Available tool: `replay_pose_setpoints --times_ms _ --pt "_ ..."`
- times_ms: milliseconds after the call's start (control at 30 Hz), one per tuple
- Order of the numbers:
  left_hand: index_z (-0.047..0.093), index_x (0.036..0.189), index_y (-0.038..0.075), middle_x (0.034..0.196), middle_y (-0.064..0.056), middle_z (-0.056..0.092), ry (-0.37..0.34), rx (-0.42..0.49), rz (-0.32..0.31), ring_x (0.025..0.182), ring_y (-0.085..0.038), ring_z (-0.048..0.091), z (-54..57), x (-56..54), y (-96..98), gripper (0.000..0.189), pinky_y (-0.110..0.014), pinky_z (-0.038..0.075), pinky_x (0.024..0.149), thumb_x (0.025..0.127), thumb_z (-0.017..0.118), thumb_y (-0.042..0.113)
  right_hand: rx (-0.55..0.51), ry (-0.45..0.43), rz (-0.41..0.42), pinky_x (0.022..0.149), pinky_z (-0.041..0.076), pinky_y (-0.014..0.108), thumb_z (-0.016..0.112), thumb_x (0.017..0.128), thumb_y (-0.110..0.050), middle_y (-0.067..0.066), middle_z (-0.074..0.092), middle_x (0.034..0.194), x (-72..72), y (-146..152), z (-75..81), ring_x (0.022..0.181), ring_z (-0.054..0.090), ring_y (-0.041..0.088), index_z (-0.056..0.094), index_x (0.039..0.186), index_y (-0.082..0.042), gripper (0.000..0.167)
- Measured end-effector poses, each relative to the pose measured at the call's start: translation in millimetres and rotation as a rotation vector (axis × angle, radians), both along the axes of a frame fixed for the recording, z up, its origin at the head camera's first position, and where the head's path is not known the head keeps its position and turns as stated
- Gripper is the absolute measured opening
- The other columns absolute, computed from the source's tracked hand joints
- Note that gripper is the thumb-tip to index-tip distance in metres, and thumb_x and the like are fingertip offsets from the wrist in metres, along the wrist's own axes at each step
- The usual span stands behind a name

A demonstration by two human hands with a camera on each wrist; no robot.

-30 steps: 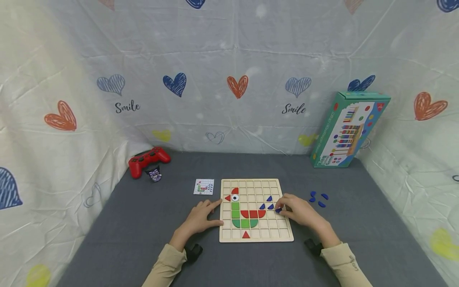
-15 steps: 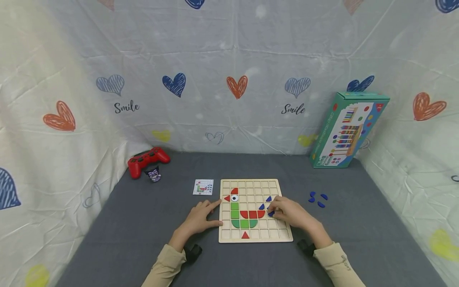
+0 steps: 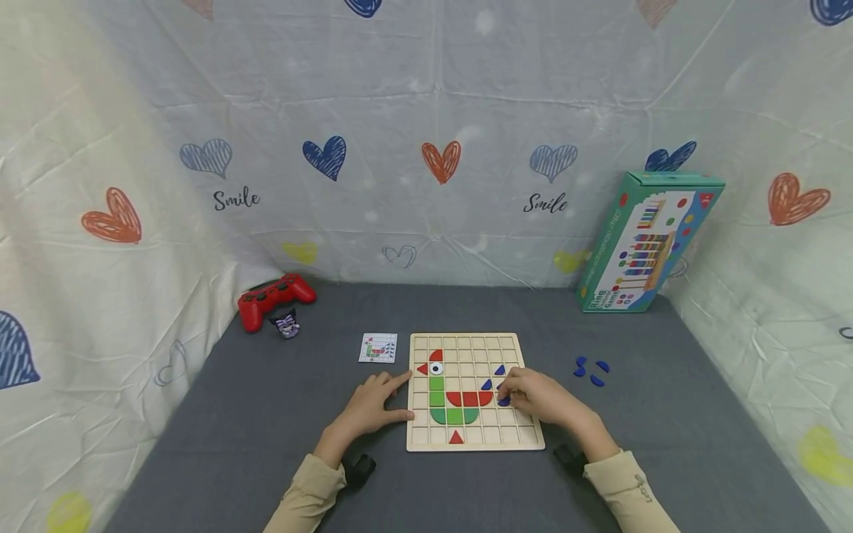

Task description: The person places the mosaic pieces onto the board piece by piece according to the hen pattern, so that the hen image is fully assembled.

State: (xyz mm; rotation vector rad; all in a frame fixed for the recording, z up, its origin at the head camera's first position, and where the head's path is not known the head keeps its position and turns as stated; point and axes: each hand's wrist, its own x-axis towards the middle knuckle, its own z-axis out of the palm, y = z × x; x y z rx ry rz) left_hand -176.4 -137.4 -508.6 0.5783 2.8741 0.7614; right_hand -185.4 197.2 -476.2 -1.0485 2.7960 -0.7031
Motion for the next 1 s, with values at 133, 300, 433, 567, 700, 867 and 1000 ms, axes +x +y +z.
replay_pose_setpoints --times_ms 133,300,433,567,700,867,1000 --pt "0.044 0.140 0.020 0.082 0.002 0.040 0.001 -0.005 0.001 0.071 -0.013 0.030 -1.1 0.0 -0.3 0.076 -0.031 0.025 0.064 0.075 0.070 0.051 0.002 -0.013 0.000 0.070 0.046 0.028 0.060 0.083 0.003 -0.002 0.059 0.091 0.6 -0.1 1.1 0.081 0.056 0.012 0.070 0.092 -0.014 0.022" --pt "0.044 0.140 0.021 0.082 0.003 0.039 -0.001 -0.005 0.003 0.070 -0.013 0.030 -1.9 -0.3 -0.9 0.076 -0.030 0.026 0.063 0.075 0.070 0.051 0.029 0.003 0.015 0.070 0.046 0.028 0.061 0.084 0.001 -0.004 0.059 0.092 0.4 -0.2 0.5 0.082 0.055 0.010 0.071 0.091 -0.016 0.021" --pt "0.044 0.140 0.021 0.081 0.003 0.039 0.000 -0.005 0.003 0.070 -0.013 0.030 -1.9 -0.3 -0.6 0.075 -0.029 0.026 0.063 0.075 0.070 0.051 0.043 0.003 0.005 0.069 0.044 0.027 0.060 0.084 0.002 -0.004 0.058 0.090 0.8 -0.2 1.6 0.080 0.053 0.009 0.071 0.089 -0.015 0.021" --pt "0.044 0.140 0.021 0.082 0.003 0.040 0.001 -0.004 0.003 0.070 -0.013 0.030 -1.5 0.0 -0.4 0.075 -0.030 0.026 0.063 0.075 0.070 0.050 0.048 -0.006 -0.005 0.067 0.042 0.026 0.059 0.083 0.003 -0.004 0.058 0.089 0.5 0.7 2.1 0.077 0.050 0.009 0.070 0.088 -0.015 0.022" --pt "0.044 0.140 0.021 0.082 0.003 0.040 0.002 -0.004 0.004 0.070 -0.013 0.030 -1.1 0.1 -0.4 0.075 -0.030 0.026 0.063 0.075 0.070 0.050 0.059 -0.012 -0.014 0.067 0.042 0.026 0.060 0.083 0.002 -0.004 0.058 0.090 0.3 1.6 1.0 0.077 0.049 0.009 0.070 0.089 -0.016 0.021" --pt "0.044 0.140 0.021 0.081 0.003 0.039 0.001 0.000 0.007 0.070 -0.013 0.030 -0.6 -0.1 -0.5 0.075 -0.030 0.025 0.063 0.076 0.070 0.050 0.041 -0.025 -0.020 0.068 0.042 0.027 0.059 0.085 0.000 -0.004 0.059 0.092 -0.2 4.8 1.2 0.079 0.051 0.010 0.070 0.092 -0.017 0.021" --pt "0.044 0.140 0.021 0.081 0.003 0.039 -0.003 0.001 0.009 0.070 -0.013 0.030 -0.4 -0.2 -0.5 0.075 -0.030 0.025 0.064 0.076 0.070 0.050 0.018 -0.016 -0.038 0.068 0.043 0.027 0.059 0.086 -0.001 -0.003 0.059 0.093 -1.2 12.4 1.6 0.080 0.052 0.010 0.070 0.095 -0.016 0.020"
